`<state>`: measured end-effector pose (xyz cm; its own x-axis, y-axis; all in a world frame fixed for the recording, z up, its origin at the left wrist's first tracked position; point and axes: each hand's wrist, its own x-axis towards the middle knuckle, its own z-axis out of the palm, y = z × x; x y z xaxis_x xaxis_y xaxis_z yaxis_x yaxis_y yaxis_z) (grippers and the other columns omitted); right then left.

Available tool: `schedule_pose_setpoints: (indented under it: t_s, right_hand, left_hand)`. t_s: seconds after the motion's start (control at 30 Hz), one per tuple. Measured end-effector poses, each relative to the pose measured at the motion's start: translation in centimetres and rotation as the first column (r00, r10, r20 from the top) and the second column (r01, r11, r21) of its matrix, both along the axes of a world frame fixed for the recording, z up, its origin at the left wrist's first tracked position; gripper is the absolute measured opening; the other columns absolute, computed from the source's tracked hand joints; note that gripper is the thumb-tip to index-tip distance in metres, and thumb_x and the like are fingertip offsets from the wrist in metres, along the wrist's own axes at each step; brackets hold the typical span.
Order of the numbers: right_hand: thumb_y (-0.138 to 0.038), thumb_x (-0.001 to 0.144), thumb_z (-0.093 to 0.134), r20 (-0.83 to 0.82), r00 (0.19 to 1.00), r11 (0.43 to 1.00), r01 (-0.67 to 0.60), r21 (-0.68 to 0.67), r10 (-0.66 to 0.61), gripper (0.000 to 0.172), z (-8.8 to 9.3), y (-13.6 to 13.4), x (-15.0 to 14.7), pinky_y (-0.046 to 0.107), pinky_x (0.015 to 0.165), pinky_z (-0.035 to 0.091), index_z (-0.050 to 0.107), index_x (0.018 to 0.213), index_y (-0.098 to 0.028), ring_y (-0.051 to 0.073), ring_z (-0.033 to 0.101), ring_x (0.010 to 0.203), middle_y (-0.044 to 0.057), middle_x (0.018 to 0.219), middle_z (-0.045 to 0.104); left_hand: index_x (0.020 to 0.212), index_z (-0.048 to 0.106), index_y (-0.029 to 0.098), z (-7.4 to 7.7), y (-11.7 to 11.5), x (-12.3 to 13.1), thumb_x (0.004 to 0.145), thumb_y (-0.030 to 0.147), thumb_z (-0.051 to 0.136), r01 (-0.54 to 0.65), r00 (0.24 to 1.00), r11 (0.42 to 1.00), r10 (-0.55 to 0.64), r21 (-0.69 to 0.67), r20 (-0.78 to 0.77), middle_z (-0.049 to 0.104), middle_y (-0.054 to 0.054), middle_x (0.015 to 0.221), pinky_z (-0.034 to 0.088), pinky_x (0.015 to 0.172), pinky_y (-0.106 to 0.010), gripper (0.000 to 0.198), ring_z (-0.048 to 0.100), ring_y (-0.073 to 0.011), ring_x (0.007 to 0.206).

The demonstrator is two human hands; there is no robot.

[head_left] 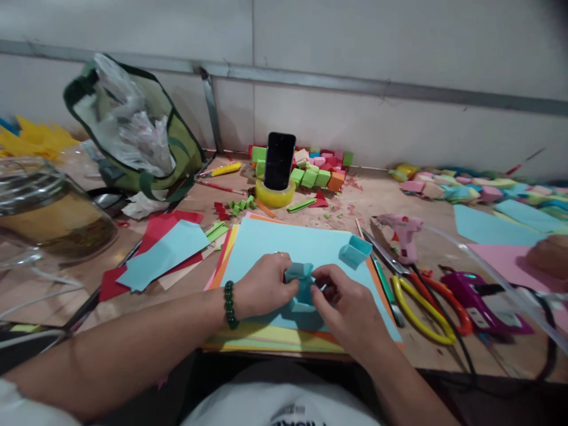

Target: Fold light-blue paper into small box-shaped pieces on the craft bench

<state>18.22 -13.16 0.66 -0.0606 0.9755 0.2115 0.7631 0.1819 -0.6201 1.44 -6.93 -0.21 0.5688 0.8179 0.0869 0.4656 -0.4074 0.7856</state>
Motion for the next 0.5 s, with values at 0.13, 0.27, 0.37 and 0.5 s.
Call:
schedule_pose_setpoints:
  t_s: [0.13, 0.27, 0.37, 0.5]
  right_hand:
    - [-0.021, 0.084, 0.057, -0.050, 0.998, 0.998, 0.045, 0.053, -0.042, 0.012, -0.46, 0.07, 0.46, 0.023, 0.052, 0.044, 0.060, 0.096, -0.020, 0.011, 0.058, 0.055, -0.001, 0.074, 0.066]
    - [-0.018, 0.088, 0.053, -0.065, 0.992, 0.977, -0.091, 0.191, 0.105, 0.013, -0.55, 0.02, 0.64, 0.024, 0.061, 0.048, 0.064, 0.095, -0.020, 0.013, 0.061, 0.068, 0.002, 0.081, 0.066]
    - [-0.014, 0.087, 0.053, -0.060, 0.971, 0.946, -0.209, 0.249, 0.231, 0.016, -0.30, -0.08, 0.45, 0.025, 0.064, 0.050, 0.065, 0.095, -0.020, 0.014, 0.061, 0.074, 0.004, 0.085, 0.063]
    - [-0.010, 0.084, 0.058, -0.091, 0.959, 0.912, -0.223, 0.344, 0.269, 0.023, 0.06, -0.30, 0.29, 0.027, 0.071, 0.052, 0.063, 0.104, -0.019, 0.015, 0.061, 0.084, 0.007, 0.095, 0.061]
  left_hand:
    - [0.050, 0.038, 0.017, -0.01, 0.19, 0.01, 0.071, 0.012, 0.050, 0.015, 1.000, 0.999, -0.015, 0.036, 0.015, 0.041, 0.003, 0.058, 0.032, 0.063, -0.025, 0.025, 0.042, -0.0110, 0.060]
    - [0.051, 0.040, 0.017, 0.12, 0.39, -0.06, 0.070, 0.011, 0.051, -0.002, 0.998, 0.999, 0.000, 0.034, 0.056, 0.041, 0.003, 0.058, 0.031, 0.060, -0.025, 0.023, 0.042, -0.0110, 0.059]
    - [0.055, 0.054, 0.016, 0.27, 0.65, -0.25, 0.069, 0.008, 0.050, -0.024, 0.992, 0.999, 0.020, 0.029, 0.123, 0.048, 0.002, 0.060, 0.035, 0.064, -0.026, 0.017, 0.047, -0.0121, 0.063]
    - [0.084, 0.073, 0.017, 0.56, 0.80, -0.52, 0.076, 0.010, 0.051, -0.052, 0.961, 0.998, 0.038, 0.043, 0.275, 0.059, -0.003, 0.075, 0.043, 0.071, -0.027, 0.025, 0.056, -0.0148, 0.075]
